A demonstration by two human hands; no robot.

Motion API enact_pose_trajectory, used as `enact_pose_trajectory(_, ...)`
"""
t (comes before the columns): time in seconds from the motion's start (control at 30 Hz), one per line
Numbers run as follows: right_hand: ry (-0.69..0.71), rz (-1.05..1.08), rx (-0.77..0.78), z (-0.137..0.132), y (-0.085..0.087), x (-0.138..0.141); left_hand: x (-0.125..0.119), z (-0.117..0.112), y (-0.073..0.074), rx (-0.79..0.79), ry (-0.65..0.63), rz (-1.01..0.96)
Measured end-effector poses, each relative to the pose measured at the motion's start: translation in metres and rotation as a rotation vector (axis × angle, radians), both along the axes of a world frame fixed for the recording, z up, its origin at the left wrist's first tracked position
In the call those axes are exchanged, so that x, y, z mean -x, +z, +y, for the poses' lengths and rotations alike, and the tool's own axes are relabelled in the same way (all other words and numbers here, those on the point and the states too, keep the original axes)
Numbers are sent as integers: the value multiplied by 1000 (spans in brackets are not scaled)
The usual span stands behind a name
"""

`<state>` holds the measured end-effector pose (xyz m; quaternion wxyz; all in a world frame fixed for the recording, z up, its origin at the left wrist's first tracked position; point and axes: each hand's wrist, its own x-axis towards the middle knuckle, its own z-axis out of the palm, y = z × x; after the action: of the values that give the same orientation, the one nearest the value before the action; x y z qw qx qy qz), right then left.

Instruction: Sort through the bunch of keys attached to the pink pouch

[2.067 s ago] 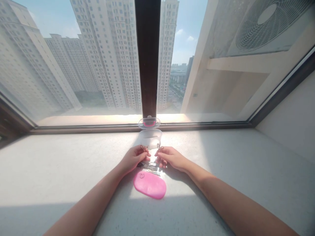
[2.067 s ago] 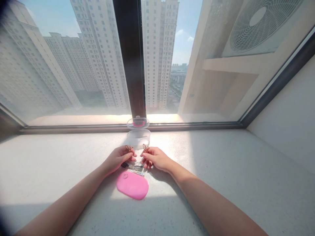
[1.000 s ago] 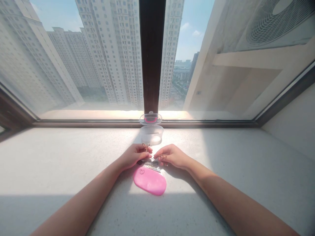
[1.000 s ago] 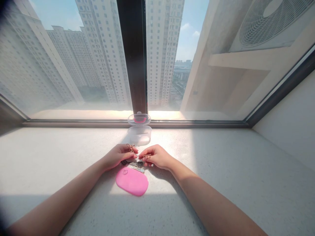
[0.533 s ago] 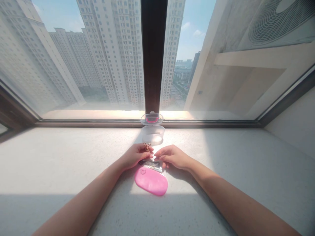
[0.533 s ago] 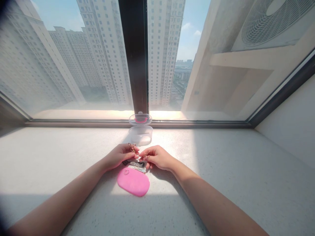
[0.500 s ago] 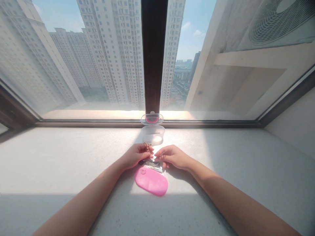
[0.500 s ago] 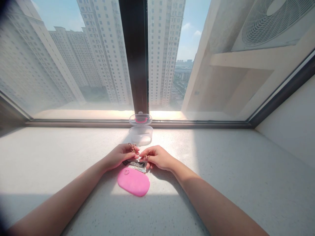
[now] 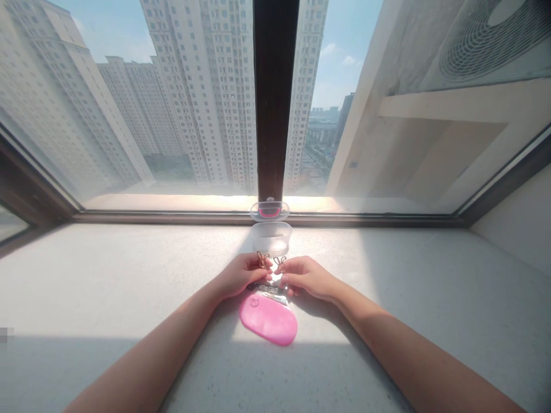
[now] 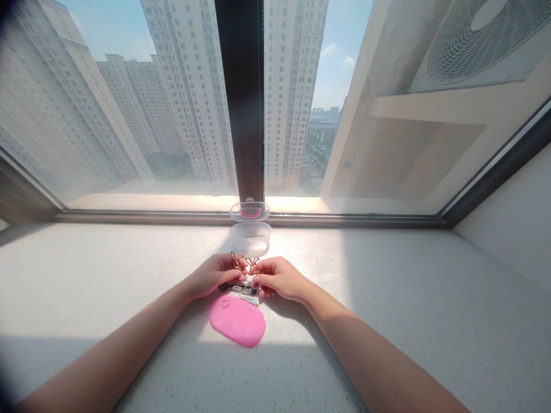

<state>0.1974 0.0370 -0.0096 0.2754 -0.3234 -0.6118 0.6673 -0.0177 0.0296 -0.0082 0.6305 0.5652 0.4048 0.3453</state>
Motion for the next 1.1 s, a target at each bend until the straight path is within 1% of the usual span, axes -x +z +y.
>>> enact_pose_trajectory(0.27,4,3,-6,0,-3,-1,0,-1,1,-10,6,16)
enact_pose_trajectory(0.43,-25,10,9,0,-2,0,0,-1,1,28,50,14)
enact_pose_trajectory(0.57,-19,15,3,0,0,-1,-1,-1,2,40,49,10)
enact_pose_trajectory(0.8,-9,-14,-44,-1,0,-2,-1,-2,2,58,50,-1)
enact_pose_trajectory(1.1,4,-34,-52,-3,7,-1,0,-2,2,55,45,13)
